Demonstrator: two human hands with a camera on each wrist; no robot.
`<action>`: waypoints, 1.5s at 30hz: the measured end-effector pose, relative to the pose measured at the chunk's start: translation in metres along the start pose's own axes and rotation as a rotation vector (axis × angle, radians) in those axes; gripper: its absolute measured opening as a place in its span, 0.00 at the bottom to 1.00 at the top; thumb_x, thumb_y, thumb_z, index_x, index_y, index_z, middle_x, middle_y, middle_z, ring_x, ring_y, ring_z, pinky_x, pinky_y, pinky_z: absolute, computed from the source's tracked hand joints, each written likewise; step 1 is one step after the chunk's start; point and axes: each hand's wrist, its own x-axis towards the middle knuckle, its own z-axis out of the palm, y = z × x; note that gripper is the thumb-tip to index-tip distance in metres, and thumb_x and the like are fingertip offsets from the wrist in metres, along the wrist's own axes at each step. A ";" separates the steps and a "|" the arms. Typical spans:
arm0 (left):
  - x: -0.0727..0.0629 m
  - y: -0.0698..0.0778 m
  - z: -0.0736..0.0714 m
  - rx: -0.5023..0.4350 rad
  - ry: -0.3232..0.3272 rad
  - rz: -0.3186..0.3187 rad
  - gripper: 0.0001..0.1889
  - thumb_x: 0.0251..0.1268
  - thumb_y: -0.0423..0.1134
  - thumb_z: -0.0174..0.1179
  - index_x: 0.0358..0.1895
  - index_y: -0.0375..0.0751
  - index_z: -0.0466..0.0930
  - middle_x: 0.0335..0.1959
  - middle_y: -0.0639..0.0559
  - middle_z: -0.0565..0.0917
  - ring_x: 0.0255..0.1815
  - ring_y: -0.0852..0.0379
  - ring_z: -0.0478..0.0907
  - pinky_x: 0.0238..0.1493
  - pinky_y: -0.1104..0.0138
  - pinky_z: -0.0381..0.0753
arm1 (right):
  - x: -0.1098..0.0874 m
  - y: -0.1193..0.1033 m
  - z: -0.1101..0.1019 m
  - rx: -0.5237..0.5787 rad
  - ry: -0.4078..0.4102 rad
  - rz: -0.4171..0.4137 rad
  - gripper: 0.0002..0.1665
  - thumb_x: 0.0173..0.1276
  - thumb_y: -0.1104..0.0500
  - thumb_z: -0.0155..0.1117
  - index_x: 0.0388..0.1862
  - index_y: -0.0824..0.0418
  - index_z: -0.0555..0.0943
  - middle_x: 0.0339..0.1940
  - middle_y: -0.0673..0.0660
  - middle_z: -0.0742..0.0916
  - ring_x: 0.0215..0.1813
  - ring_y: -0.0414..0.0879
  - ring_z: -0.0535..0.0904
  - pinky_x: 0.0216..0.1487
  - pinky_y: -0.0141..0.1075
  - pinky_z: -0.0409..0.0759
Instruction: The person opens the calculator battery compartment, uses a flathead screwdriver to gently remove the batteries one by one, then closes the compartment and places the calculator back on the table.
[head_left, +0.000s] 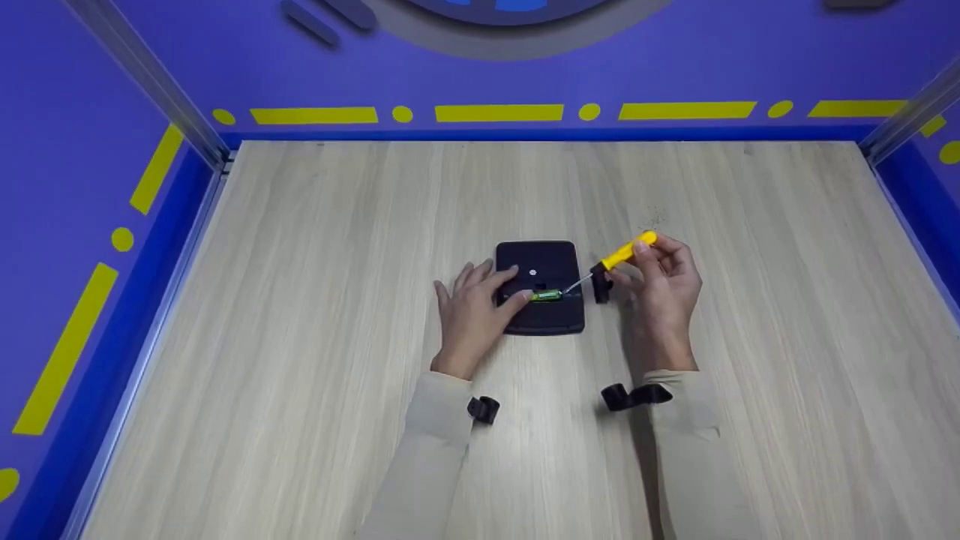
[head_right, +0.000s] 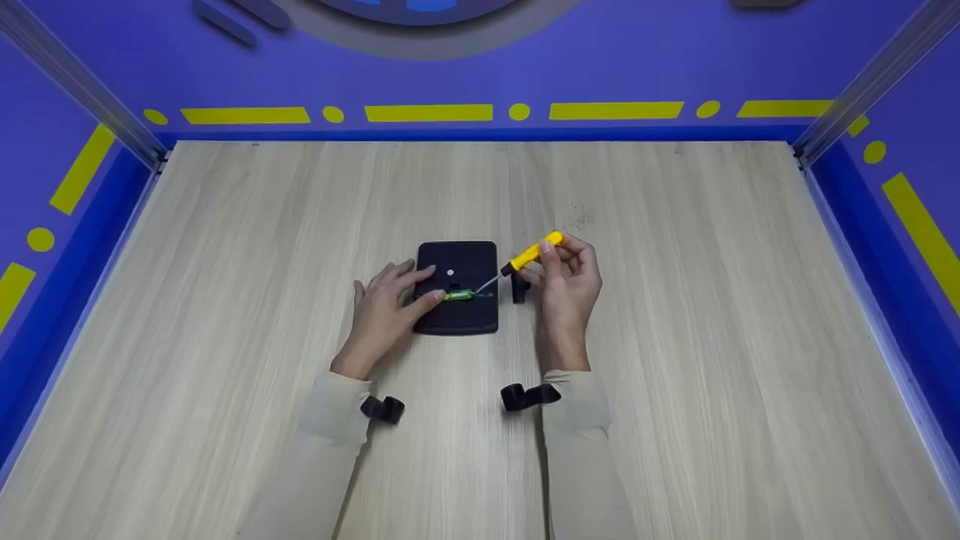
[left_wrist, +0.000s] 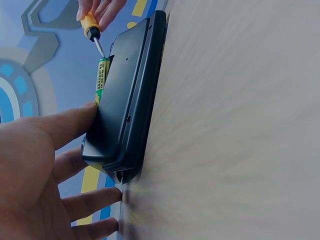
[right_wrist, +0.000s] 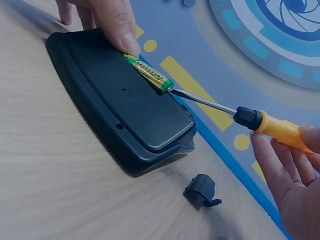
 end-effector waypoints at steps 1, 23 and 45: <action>0.000 0.000 0.000 -0.001 0.000 0.003 0.27 0.73 0.58 0.66 0.70 0.53 0.83 0.77 0.42 0.74 0.82 0.37 0.60 0.77 0.27 0.35 | 0.000 -0.001 0.000 0.000 0.000 -0.003 0.13 0.78 0.67 0.65 0.58 0.65 0.78 0.47 0.60 0.80 0.46 0.50 0.87 0.42 0.38 0.90; 0.000 -0.001 0.000 -0.019 0.011 0.016 0.27 0.73 0.57 0.66 0.70 0.52 0.83 0.76 0.40 0.74 0.82 0.36 0.60 0.76 0.27 0.35 | 0.006 -0.018 -0.010 0.012 0.129 -0.252 0.15 0.75 0.72 0.66 0.58 0.69 0.77 0.49 0.65 0.81 0.51 0.54 0.83 0.55 0.41 0.88; -0.001 0.000 -0.001 -0.022 0.002 0.009 0.27 0.73 0.58 0.66 0.70 0.52 0.83 0.77 0.41 0.73 0.82 0.36 0.59 0.77 0.27 0.34 | 0.011 -0.010 -0.021 -0.299 0.213 -0.348 0.15 0.73 0.75 0.67 0.55 0.69 0.76 0.50 0.53 0.82 0.52 0.48 0.82 0.57 0.34 0.83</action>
